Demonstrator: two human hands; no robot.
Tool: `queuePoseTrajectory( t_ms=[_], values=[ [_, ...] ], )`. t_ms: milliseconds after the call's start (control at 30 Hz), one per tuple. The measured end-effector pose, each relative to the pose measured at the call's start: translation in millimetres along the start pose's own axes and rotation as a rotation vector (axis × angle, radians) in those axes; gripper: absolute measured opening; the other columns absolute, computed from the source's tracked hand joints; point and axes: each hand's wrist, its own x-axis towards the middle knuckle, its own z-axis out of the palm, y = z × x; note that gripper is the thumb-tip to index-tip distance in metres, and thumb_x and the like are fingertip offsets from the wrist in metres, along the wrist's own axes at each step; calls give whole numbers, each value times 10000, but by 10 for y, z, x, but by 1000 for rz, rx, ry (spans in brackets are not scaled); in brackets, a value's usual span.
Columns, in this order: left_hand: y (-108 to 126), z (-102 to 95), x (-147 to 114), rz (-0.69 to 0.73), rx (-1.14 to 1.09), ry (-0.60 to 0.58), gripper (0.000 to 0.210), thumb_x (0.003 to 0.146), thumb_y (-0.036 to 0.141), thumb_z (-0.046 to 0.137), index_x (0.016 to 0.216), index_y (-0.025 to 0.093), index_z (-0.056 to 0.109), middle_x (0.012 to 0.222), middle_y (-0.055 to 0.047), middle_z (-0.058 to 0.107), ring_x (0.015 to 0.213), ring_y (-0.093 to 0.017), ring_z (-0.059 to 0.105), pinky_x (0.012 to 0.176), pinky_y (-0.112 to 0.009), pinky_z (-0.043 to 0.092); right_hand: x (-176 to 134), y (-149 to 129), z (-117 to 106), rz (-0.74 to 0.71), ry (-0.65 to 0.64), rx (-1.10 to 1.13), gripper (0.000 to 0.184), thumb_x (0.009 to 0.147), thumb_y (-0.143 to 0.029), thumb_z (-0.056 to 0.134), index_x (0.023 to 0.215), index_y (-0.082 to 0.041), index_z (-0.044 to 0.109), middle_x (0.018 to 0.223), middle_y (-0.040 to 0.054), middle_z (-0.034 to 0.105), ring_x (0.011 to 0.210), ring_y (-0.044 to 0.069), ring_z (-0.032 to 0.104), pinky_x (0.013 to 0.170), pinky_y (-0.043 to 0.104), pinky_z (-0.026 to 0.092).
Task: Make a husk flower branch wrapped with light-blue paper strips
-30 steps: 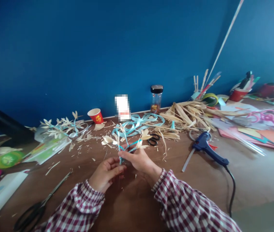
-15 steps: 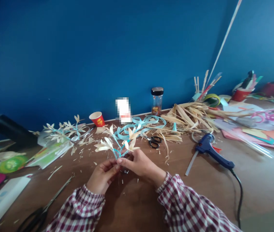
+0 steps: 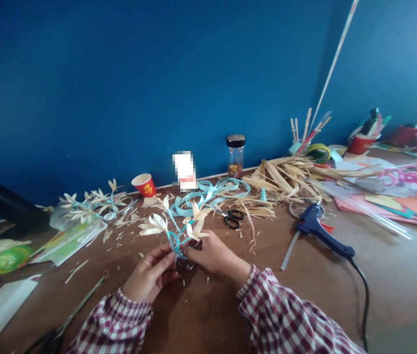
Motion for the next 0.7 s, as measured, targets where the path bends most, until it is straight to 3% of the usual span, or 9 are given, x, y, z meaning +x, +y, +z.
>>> queuePoseTrajectory(
  t_ms=[200, 367, 567, 700],
  values=[
    [-36, -37, 45, 4, 37, 8, 349, 546, 307, 820, 830, 161, 680, 742, -24, 680, 602, -105, 602, 494, -175, 492, 2, 32, 0, 38, -13, -84, 128, 739, -164, 564, 824, -162, 660, 731, 6, 649, 683, 137, 563, 625, 243, 433],
    [-73, -27, 57, -8, 43, -5, 360, 561, 306, 814, 860, 164, 674, 800, -31, 693, 609, -98, 604, 503, -169, 491, -1, 16, -25, 28, -34, -177, 107, 755, -193, 547, 745, -153, 646, 656, -13, 603, 595, 102, 490, 563, 215, 389],
    [-57, 26, 22, 6, 79, 3, 376, 568, 334, 806, 877, 164, 674, 782, -31, 695, 594, -94, 602, 483, -158, 477, 15, 20, -9, 141, -20, -214, 87, 713, -212, 578, 668, -155, 625, 560, -35, 548, 510, 79, 422, 473, 194, 323],
    [-26, 45, -3, 6, 58, -21, 377, 564, 322, 811, 882, 168, 679, 844, -43, 698, 640, -107, 615, 511, -177, 510, 18, -31, -2, 127, -9, -212, 57, 689, -177, 592, 651, -146, 621, 557, -36, 550, 508, 73, 426, 481, 185, 333]
  ],
)
